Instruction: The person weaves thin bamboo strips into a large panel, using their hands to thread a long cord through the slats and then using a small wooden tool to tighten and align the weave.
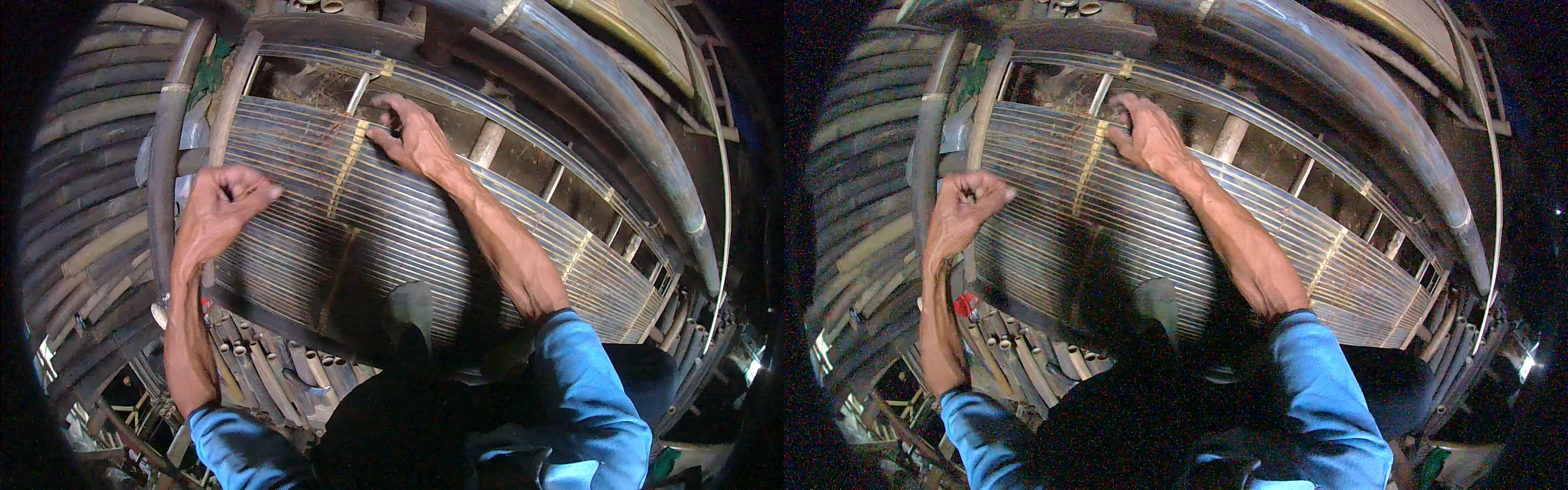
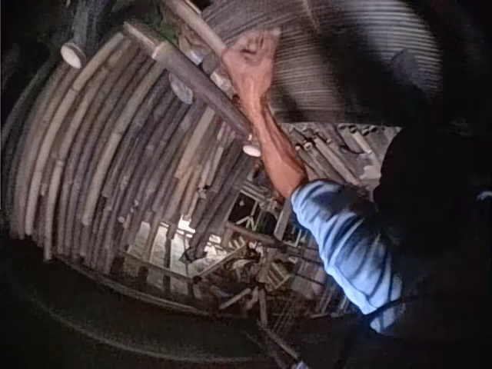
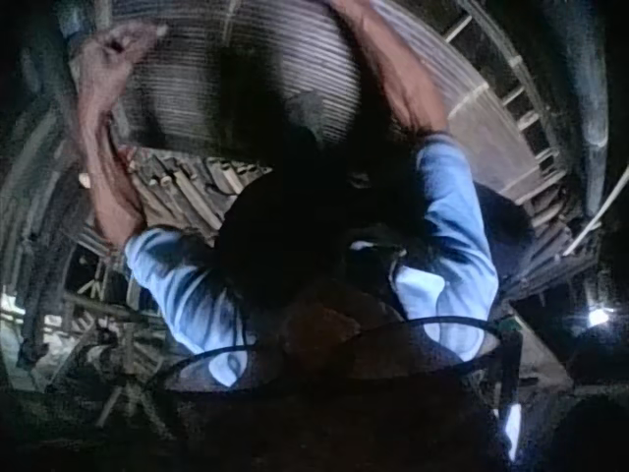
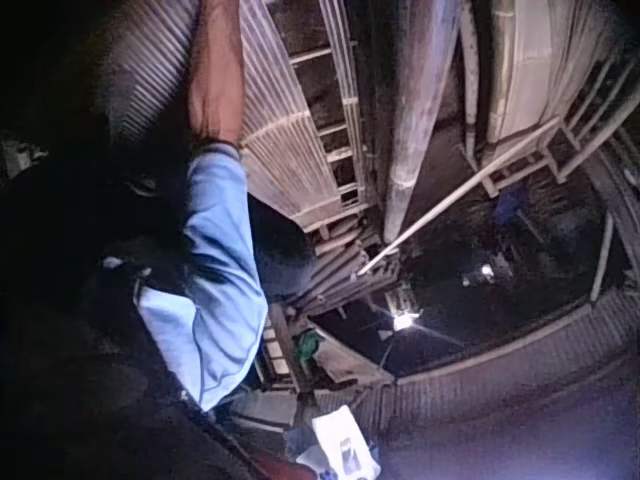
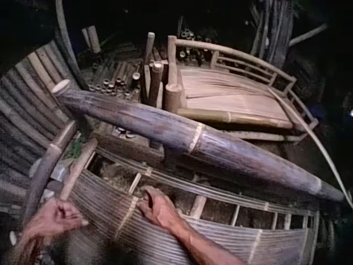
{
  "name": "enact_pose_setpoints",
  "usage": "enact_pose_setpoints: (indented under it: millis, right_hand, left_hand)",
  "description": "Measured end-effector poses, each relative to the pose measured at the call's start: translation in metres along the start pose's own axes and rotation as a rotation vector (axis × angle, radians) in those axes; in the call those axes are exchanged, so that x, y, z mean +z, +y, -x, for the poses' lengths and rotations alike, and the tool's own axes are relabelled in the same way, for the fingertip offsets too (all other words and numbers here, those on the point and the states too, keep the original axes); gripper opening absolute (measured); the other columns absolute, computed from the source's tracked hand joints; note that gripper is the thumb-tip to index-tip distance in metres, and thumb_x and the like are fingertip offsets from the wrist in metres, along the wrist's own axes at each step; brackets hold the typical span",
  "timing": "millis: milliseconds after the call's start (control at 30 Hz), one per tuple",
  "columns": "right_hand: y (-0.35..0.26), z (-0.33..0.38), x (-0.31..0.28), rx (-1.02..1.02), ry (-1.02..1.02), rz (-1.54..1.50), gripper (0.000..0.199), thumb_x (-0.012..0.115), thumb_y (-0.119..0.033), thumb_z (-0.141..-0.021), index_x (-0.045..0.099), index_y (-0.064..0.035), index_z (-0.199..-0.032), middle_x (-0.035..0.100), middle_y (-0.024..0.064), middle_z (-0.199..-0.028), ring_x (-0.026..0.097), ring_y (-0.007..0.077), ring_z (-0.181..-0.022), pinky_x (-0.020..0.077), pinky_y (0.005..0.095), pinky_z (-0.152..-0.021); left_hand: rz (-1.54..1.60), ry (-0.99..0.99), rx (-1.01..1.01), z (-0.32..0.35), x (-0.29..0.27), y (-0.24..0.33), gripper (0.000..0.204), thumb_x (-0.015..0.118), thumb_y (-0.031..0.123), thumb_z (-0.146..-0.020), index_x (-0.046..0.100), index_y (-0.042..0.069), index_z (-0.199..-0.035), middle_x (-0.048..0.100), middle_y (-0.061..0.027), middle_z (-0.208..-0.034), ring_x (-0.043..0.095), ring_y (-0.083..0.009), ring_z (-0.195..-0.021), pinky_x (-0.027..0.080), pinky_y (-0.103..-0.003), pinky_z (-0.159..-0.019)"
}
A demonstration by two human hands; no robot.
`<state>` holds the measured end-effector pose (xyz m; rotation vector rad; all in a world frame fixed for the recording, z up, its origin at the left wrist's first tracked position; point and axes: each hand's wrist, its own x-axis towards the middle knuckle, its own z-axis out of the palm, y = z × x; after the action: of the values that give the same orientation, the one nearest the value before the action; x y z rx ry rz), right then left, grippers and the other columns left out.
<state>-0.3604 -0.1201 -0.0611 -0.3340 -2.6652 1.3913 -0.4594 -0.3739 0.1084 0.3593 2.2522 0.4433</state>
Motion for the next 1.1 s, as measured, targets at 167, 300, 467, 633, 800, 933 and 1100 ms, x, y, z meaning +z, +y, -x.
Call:
enact_pose_setpoints:
  millis: [167,300,467,633,800,933,1100]
  right_hand:
    - [-0.049,-0.013,-0.020,-0.140,-0.224,-0.250,0.042,0.068,-0.024,-0.088,0.061,-0.0094,-0.126,0.067,0.0165,-0.088,0.066,0.0354,-0.084,0.0519,0.0431,-0.075]
    - [-0.066,-0.034,-0.037,-0.503,-0.153,-0.093,0.019,0.065,-0.016,-0.093,0.071,-0.0046,-0.107,0.071,0.0162,-0.088,0.070,0.0256,-0.081,0.0543,0.0366,-0.071]
    - [-0.084,-0.053,-0.063,-0.150,0.167,-0.292,0.034,0.056,-0.030,-0.102,0.074,-0.0008,-0.105,0.076,0.0074,-0.088,0.069,0.0121,-0.079,0.0569,0.0312,-0.073]
    - [-0.139,-0.042,-0.079,-0.515,0.252,-0.352,0.020,0.064,-0.012,-0.089,0.075,-0.0086,-0.105,0.075,0.0112,-0.093,0.073,0.0209,-0.083,0.0570,0.0343,-0.078]
    - [-0.180,-0.028,-0.126,-0.602,-0.080,-1.389,0.025,0.061,-0.013,-0.096,0.064,0.0008,-0.117,0.071,0.0140,-0.104,0.071,0.0208,-0.091,0.0580,0.0337,-0.085]
    - [-0.173,-0.028,-0.191,-0.623,0.024,-1.433,0.037,0.061,-0.013,-0.097,0.053,0.0000,-0.131,0.064,0.0238,-0.122,0.067,0.0327,-0.110,0.0575,0.0407,-0.094]
    - [-0.116,-0.031,-0.186,-0.326,-0.006,-0.527,0.023,0.066,-0.013,-0.096,0.070,-0.0063,-0.118,0.073,0.0106,-0.110,0.072,0.0196,-0.093,0.0595,0.0311,-0.084]
  left_hand:
    - [0.355,0.154,0.642,0.000,0.030,0.046,0.021,0.078,0.019,-0.084,0.073,0.002,-0.096,0.056,0.0045,-0.074,0.049,-0.0050,-0.072,0.040,-0.024,-0.065]
    - [0.441,0.029,0.641,-0.027,0.043,0.067,0.020,0.076,0.018,-0.087,0.073,0.003,-0.099,0.059,0.0041,-0.074,0.049,-0.0037,-0.070,0.039,-0.022,-0.063]
    - [0.424,0.112,0.426,-0.069,0.040,0.060,0.016,0.074,0.018,-0.088,0.070,0.002,-0.090,0.061,0.0026,-0.067,0.053,-0.0050,-0.060,0.041,-0.021,-0.057]
    - [0.670,-0.024,0.623,-0.056,0.036,0.066,0.015,0.072,0.016,-0.090,0.068,0.002,-0.089,0.064,-0.0009,-0.073,0.057,-0.0074,-0.061,0.044,-0.022,-0.057]
    - [0.833,0.158,0.730,0.010,-0.027,0.044,0.015,0.066,0.018,-0.092,0.059,0.005,-0.087,0.067,-0.0083,-0.079,0.053,-0.0083,-0.059,0.041,-0.022,-0.053]
    - [1.169,0.246,0.768,0.079,-0.091,-0.032,0.031,0.059,0.018,-0.096,0.057,0.000,-0.122,0.066,-0.0130,-0.114,0.059,-0.0221,-0.104,0.042,-0.040,-0.094]
    - [1.150,1.283,0.460,0.171,-0.148,-0.152,0.042,0.050,0.020,-0.101,0.056,-0.001,-0.137,0.061,-0.0170,-0.132,0.057,-0.0284,-0.124,0.035,-0.051,-0.114]
